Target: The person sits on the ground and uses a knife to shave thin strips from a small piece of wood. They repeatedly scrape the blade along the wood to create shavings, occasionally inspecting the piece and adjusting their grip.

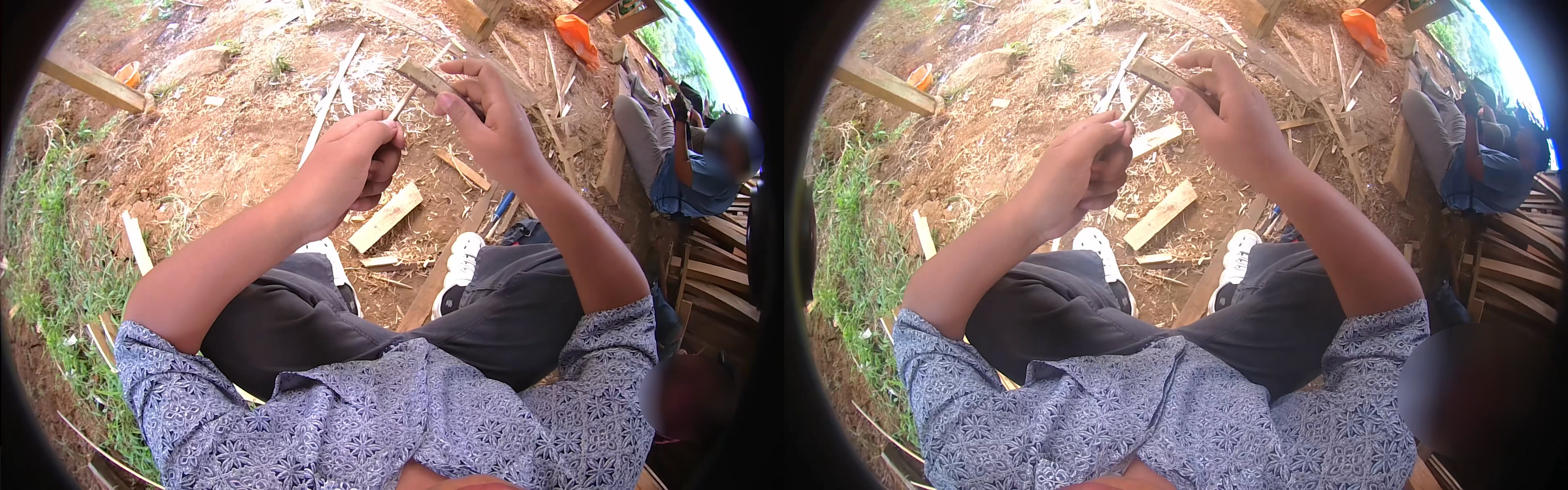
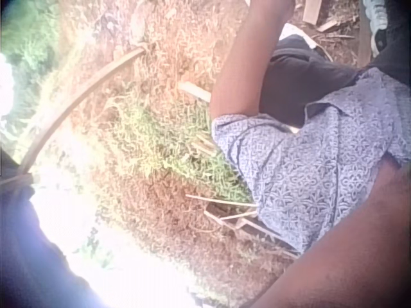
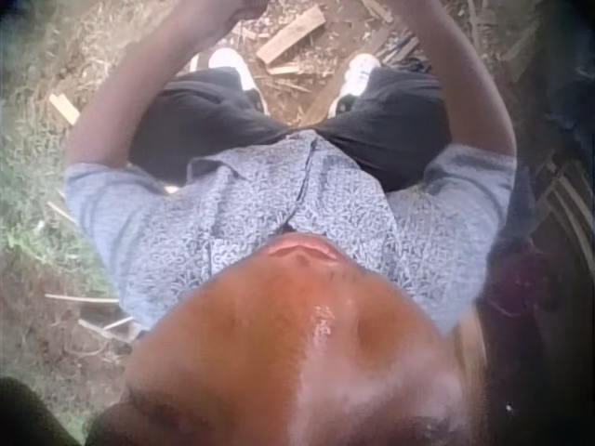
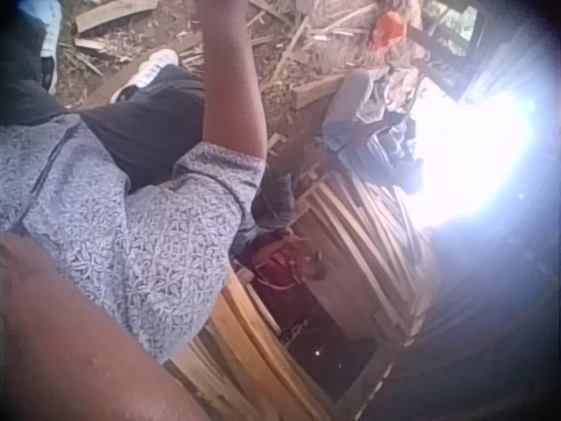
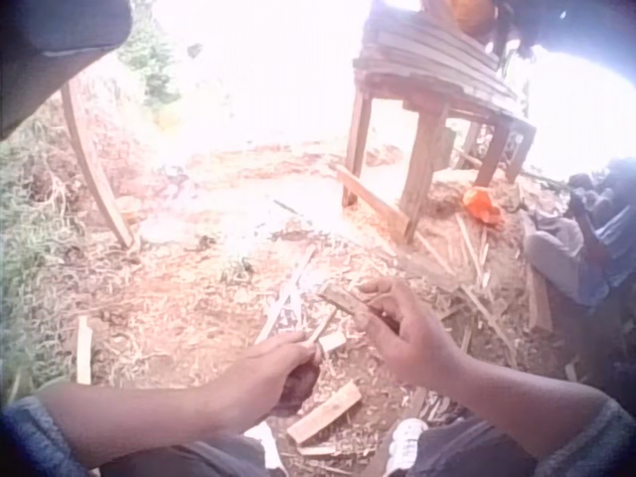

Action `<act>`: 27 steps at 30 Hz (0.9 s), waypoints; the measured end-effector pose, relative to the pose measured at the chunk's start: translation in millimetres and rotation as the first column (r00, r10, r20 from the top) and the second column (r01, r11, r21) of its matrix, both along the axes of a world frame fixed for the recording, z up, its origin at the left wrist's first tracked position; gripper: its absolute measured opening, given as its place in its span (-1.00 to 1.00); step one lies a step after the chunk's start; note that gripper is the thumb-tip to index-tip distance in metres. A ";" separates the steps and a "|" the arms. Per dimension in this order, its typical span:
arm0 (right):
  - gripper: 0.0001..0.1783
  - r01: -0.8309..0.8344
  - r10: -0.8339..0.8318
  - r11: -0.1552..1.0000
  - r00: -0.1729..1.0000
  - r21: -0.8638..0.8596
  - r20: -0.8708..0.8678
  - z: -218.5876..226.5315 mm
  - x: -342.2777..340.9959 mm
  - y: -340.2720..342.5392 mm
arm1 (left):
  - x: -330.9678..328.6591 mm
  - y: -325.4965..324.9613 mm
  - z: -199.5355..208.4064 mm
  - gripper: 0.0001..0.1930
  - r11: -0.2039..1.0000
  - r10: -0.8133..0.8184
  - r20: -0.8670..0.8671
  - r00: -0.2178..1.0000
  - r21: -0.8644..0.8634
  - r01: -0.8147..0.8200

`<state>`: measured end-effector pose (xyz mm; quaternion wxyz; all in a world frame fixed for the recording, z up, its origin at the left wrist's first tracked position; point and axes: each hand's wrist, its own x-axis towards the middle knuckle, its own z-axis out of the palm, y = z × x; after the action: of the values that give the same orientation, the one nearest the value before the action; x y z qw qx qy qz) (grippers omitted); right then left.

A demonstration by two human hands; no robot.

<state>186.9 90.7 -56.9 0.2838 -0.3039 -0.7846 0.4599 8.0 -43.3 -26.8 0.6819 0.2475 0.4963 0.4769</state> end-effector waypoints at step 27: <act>-0.84 -0.133 0.133 0.988 0.991 0.080 -0.002 -16.8 -2.6 -7.8 | 7.2 -14.3 9.2 -0.85 0.998 0.000 -0.031 1.000 -0.059 -0.001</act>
<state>184.3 82.9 -73.7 0.2674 -0.2376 -0.8198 0.4472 15.1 -57.6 -17.6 0.6811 0.2344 0.5208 0.4582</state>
